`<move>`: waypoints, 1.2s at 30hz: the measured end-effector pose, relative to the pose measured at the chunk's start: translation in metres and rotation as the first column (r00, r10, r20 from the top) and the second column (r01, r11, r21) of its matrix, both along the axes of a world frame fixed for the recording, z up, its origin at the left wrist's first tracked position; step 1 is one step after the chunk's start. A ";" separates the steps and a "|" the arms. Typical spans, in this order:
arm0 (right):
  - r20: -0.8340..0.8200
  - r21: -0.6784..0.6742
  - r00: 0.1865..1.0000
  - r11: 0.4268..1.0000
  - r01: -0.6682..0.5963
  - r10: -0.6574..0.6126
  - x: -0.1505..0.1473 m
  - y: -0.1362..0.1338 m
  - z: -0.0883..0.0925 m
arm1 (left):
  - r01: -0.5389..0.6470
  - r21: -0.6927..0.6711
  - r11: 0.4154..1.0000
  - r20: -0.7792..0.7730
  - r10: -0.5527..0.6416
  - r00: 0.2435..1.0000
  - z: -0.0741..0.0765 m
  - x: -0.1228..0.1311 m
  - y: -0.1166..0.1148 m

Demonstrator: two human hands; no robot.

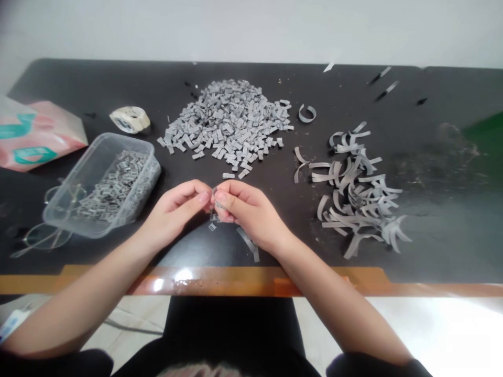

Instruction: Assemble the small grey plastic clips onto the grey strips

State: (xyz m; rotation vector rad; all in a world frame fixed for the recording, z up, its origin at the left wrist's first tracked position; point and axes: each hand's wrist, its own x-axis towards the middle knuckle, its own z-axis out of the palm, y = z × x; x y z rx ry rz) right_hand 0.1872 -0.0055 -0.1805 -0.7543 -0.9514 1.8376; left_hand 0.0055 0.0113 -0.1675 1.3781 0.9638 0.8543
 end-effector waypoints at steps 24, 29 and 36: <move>0.080 -0.033 0.990 0.992 0.119 -0.116 -0.008 0.002 0.003 | -0.016 0.525 0.851 -0.327 0.219 0.919 -0.001 0.001 -0.016; 0.089 -0.020 0.972 0.975 0.220 -0.217 -0.014 0.000 -0.001 | -0.076 0.429 0.900 -0.208 0.180 0.961 -0.005 0.006 -0.014; 0.082 -0.026 0.973 0.975 0.219 -0.217 -0.016 -0.003 0.000 | -0.158 0.042 0.987 0.010 0.158 0.987 -0.006 0.007 -0.013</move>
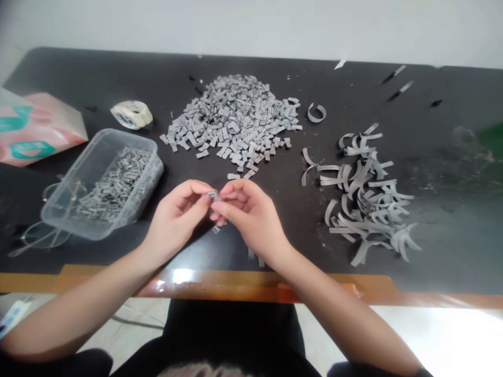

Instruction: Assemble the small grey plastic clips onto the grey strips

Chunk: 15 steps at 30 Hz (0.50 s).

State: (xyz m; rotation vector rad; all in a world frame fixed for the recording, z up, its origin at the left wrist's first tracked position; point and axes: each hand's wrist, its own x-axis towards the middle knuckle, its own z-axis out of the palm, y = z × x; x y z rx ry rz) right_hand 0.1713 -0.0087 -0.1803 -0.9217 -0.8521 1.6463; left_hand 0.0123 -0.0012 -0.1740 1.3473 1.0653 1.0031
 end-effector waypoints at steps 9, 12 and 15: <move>0.093 0.064 0.995 0.997 -0.046 0.040 0.001 -0.004 0.000 | -0.122 0.002 0.993 -0.084 0.121 0.989 0.005 -0.005 0.005; 0.199 0.140 0.979 0.990 0.014 -0.043 0.003 -0.003 0.001 | -0.081 0.005 0.997 -0.084 0.081 0.993 0.005 -0.005 0.004; 0.221 0.175 0.970 0.982 0.066 -0.104 0.004 -0.001 0.001 | -0.045 0.040 0.998 -0.114 0.050 0.992 0.003 -0.004 0.003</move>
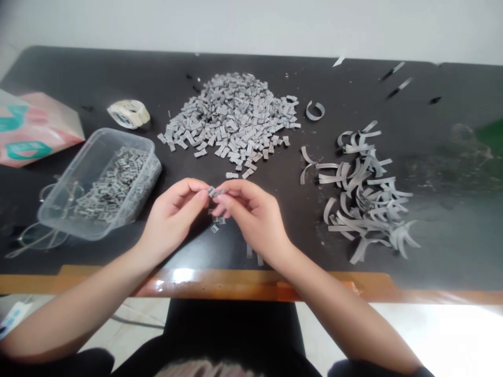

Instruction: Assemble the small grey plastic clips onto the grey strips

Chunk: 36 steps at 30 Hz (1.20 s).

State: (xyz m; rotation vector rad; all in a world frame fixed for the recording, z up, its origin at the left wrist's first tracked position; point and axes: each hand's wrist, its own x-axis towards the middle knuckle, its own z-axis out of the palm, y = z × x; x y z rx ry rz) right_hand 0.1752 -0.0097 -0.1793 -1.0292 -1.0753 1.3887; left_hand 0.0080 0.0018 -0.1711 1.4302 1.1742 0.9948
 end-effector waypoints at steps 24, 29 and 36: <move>-0.258 -0.195 0.961 0.969 -0.154 0.100 0.006 0.005 -0.005 | 0.108 0.355 0.929 -0.364 0.031 0.931 0.005 -0.003 -0.003; -0.315 -0.220 0.945 0.962 -0.159 0.085 0.007 0.009 -0.006 | 0.081 0.225 0.971 -0.246 -0.024 0.969 0.005 -0.003 -0.002; -0.289 -0.150 0.947 0.970 -0.190 0.141 0.007 0.008 -0.007 | 0.066 0.124 0.990 -0.167 -0.045 0.985 0.004 -0.003 0.000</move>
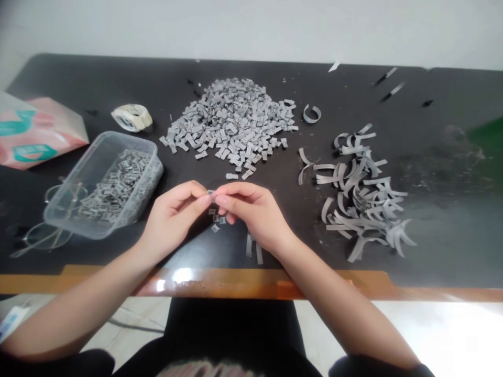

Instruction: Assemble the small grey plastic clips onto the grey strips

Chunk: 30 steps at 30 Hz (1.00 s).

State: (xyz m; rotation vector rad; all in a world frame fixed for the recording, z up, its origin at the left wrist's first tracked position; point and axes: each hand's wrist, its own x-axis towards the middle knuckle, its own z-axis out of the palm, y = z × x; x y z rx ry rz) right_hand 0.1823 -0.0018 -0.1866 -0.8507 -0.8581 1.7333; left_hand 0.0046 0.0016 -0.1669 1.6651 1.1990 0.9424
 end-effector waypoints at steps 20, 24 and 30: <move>0.143 0.018 0.990 1.000 0.009 -0.012 0.002 -0.001 0.006 | 0.153 0.327 0.932 -0.231 -0.078 0.970 -0.006 0.001 -0.002; 0.162 0.014 0.987 1.000 0.012 -0.014 0.002 0.000 0.007 | 0.171 0.321 0.932 -0.238 -0.095 0.967 -0.007 0.000 -0.001; 0.162 0.008 0.987 1.000 0.017 -0.018 0.002 -0.003 0.007 | 0.175 0.351 0.920 -0.253 -0.087 0.964 -0.005 0.002 -0.002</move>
